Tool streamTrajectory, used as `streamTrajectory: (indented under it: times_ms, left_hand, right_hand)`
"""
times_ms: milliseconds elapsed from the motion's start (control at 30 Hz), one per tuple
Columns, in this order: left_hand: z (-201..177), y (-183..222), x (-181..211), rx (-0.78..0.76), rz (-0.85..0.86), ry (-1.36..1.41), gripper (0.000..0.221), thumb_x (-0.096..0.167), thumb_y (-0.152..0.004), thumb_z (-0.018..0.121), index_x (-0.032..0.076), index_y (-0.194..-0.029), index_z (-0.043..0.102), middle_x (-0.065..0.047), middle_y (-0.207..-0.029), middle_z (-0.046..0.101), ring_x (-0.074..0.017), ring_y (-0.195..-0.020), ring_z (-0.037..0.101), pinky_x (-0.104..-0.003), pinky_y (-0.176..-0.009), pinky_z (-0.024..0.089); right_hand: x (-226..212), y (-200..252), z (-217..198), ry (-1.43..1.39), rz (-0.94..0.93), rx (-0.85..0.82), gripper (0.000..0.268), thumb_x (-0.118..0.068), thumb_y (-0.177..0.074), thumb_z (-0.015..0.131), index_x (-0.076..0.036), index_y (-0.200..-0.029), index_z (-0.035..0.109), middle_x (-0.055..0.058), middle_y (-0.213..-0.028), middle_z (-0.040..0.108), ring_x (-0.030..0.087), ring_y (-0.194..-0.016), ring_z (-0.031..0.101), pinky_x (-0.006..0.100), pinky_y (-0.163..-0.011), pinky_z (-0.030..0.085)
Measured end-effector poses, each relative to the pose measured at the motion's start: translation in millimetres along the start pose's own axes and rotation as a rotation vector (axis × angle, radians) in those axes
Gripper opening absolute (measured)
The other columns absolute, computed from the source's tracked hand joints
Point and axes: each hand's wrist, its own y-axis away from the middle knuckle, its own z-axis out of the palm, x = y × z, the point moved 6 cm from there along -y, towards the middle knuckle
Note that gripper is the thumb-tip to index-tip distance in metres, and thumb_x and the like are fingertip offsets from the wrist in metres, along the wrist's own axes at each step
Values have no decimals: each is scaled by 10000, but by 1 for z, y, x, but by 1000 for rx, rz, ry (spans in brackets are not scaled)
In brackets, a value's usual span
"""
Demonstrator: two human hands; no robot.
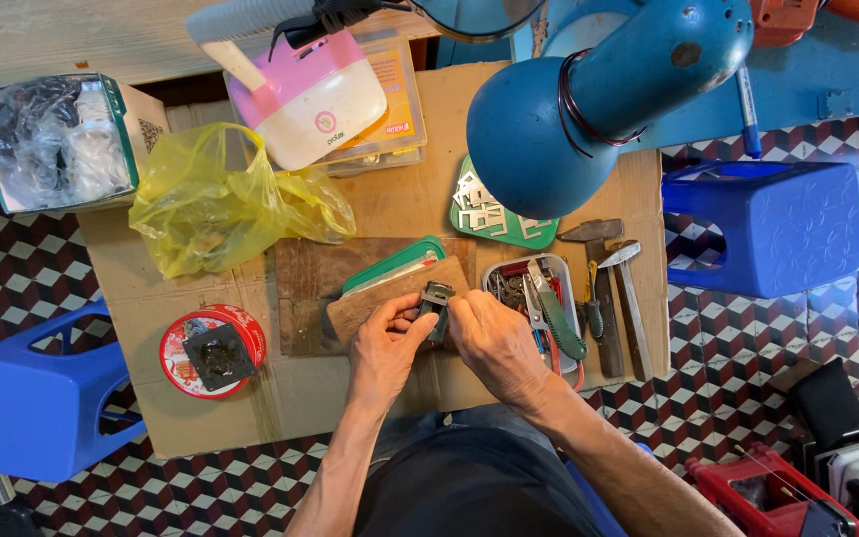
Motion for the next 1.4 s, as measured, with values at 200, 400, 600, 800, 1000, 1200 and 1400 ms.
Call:
streamTrajectory:
  times_ms: [200, 400, 600, 800, 1000, 1200, 1400]
  left_hand:
    - [-1, 1, 1, 1, -28, -44, 414, 180, -835, 822, 72, -1225, 734, -33, -882, 725, -72, -720, 651, -214, -653, 554]
    - [0, 1, 3, -30, -57, -37, 417, 195, -839, 801, 83, -1233, 719, -11, -893, 730, -65, -732, 681, -213, -658, 573]
    - [0, 1, 5, -37, -30, -3, 408, 189, -849, 805, 69, -1231, 726, -21, -912, 720, -72, -741, 656, -213, -668, 567]
    - [0, 2, 5, -41, -39, 3, 406, 182, -846, 808, 74, -1229, 731, -31, -903, 708, -77, -734, 642, -218, -666, 554]
    - [1, 2, 3, -30, -8, -7, 405, 190, -844, 805, 69, -1223, 727, -23, -917, 712, -81, -740, 645, -224, -675, 563]
    - [2, 1, 1, -44, -16, -7, 428, 204, -848, 807, 77, -1245, 710, -29, -903, 711, -85, -743, 658, -225, -669, 561]
    - [0, 0, 2, -48, -38, -49, 423, 206, -849, 797, 97, -1248, 712, -23, -900, 715, -79, -752, 671, -224, -683, 575]
  right_hand:
    - [5, 0, 3, -17, 61, -30, 127, -18, -887, 686, -33, -918, 564, 111, -806, 523, 271, -720, 618, 376, -578, 511]
    - [9, -1, 6, -43, 92, -52, 110, -36, -925, 675, -9, -963, 576, 115, -826, 541, 253, -702, 621, 363, -555, 517]
    - [9, -1, 6, 5, 61, -72, 102, -24, -929, 672, -10, -948, 572, 121, -822, 539, 255, -697, 619, 364, -562, 520]
    - [8, -1, 3, -25, 75, -23, 114, -17, -918, 679, 1, -982, 586, 120, -835, 548, 260, -715, 628, 359, -562, 518]
    - [4, 2, 5, 22, 42, 4, 114, 5, -906, 679, -7, -966, 583, 112, -822, 533, 250, -712, 617, 356, -588, 521]
    - [2, 1, 2, 43, -7, 15, 130, -5, -882, 683, -12, -957, 577, 114, -826, 525, 250, -728, 614, 358, -595, 517]
    - [10, -2, 9, 13, 93, -108, 89, -21, -942, 667, -3, -957, 581, 115, -817, 544, 229, -673, 612, 335, -525, 509]
